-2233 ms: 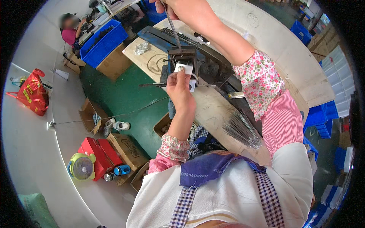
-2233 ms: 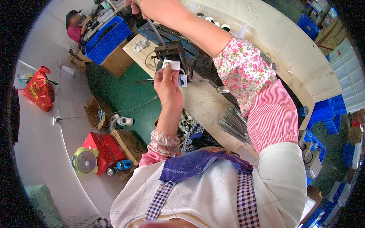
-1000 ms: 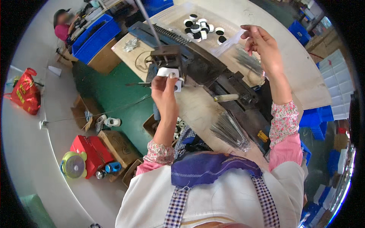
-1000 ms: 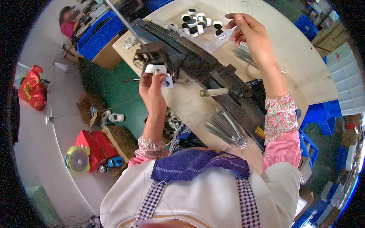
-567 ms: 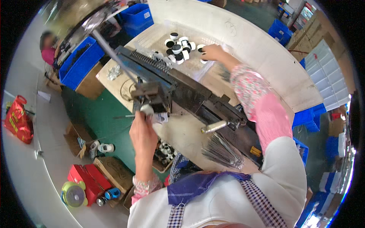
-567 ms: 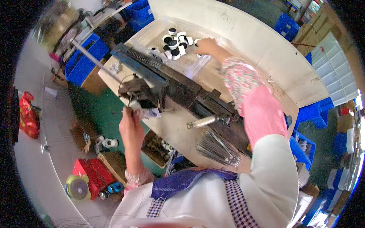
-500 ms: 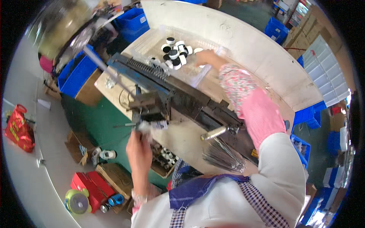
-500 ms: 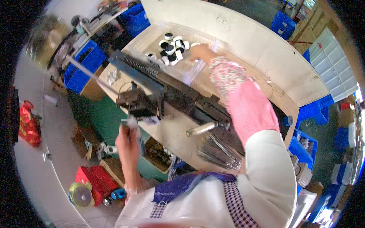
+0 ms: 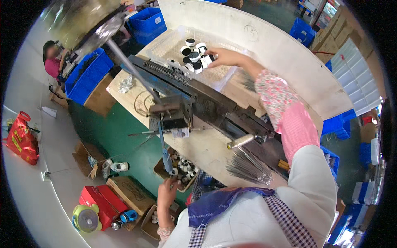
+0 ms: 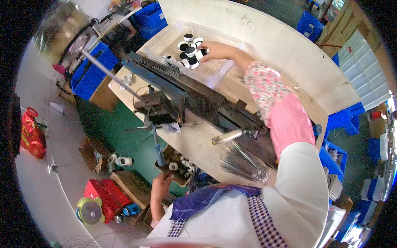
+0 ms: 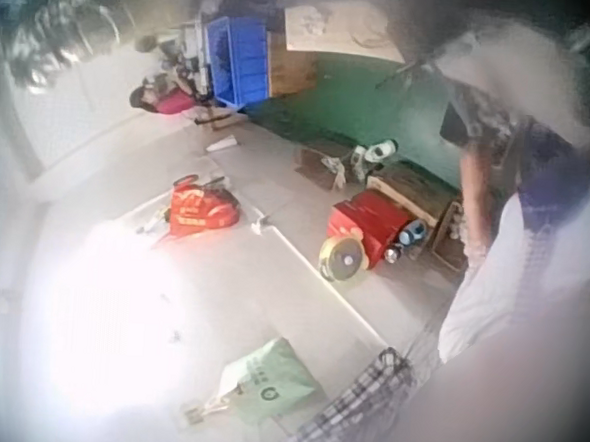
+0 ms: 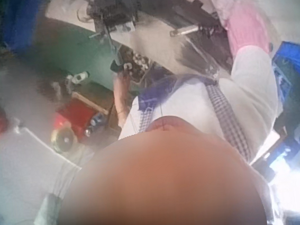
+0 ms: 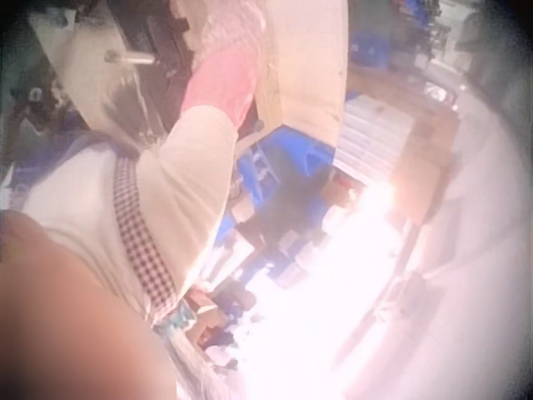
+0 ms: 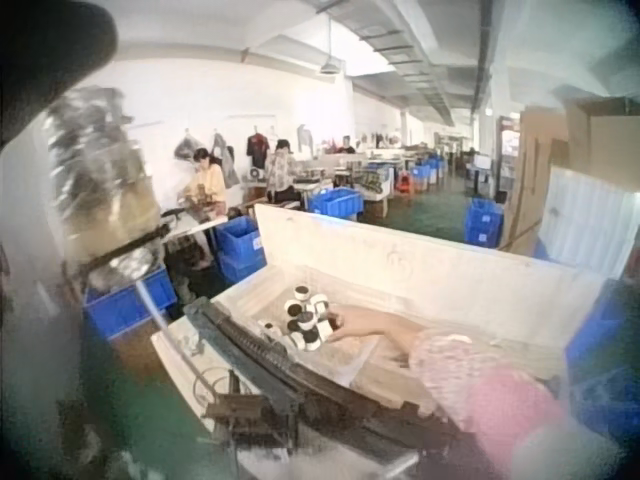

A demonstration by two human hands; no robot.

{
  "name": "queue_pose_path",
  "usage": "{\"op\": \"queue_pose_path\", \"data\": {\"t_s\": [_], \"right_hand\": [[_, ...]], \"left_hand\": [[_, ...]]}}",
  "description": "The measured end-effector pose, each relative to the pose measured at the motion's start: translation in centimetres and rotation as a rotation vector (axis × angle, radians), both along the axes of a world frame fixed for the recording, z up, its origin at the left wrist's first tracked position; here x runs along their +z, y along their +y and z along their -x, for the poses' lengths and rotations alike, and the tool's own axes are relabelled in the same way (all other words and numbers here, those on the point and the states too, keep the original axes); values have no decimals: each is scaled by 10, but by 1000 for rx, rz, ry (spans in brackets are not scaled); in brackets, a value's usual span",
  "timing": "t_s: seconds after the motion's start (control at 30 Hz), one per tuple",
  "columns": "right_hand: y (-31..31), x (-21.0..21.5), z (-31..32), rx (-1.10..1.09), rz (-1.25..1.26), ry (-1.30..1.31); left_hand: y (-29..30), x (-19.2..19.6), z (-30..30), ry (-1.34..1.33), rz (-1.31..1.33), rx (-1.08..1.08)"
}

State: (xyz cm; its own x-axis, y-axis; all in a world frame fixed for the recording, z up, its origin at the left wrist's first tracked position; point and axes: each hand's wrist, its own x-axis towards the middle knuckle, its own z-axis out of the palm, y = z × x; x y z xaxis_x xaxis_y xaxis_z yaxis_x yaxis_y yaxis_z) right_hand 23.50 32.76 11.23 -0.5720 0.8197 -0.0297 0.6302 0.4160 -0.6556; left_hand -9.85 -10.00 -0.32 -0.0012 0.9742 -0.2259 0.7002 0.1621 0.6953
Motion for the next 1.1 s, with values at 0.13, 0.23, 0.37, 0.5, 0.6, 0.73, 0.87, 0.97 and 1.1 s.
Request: {"op": "queue_pose_path", "data": {"t_s": [0.13,0.23,0.37,0.5,0.6,0.73,0.87,0.97,1.1], "right_hand": [[-132,93,9,178,234,504],[-208,108,38,438,268,696],[-294,85,73,442,-298,580],[-330,43,57,212,-516,591],[-356,29,55,-37,-551,553],[-365,15,64,-233,-634,643],[-366,16,64,-336,-774,661],[-357,10,62,-346,-808,713],[-350,9,61,-348,-846,677]], "left_hand": [[37,60,-35,-878,51,-123],[63,95,-79,-1303,-146,-150],[53,103,-93,-1608,-352,-75],[46,84,-99,-1647,-263,-9],[39,84,-109,-1411,-313,44],[32,103,-132,-1145,-445,141],[40,105,-148,-962,-685,111],[47,103,-152,-1028,-734,49],[54,101,-158,-1043,-777,80]]}}
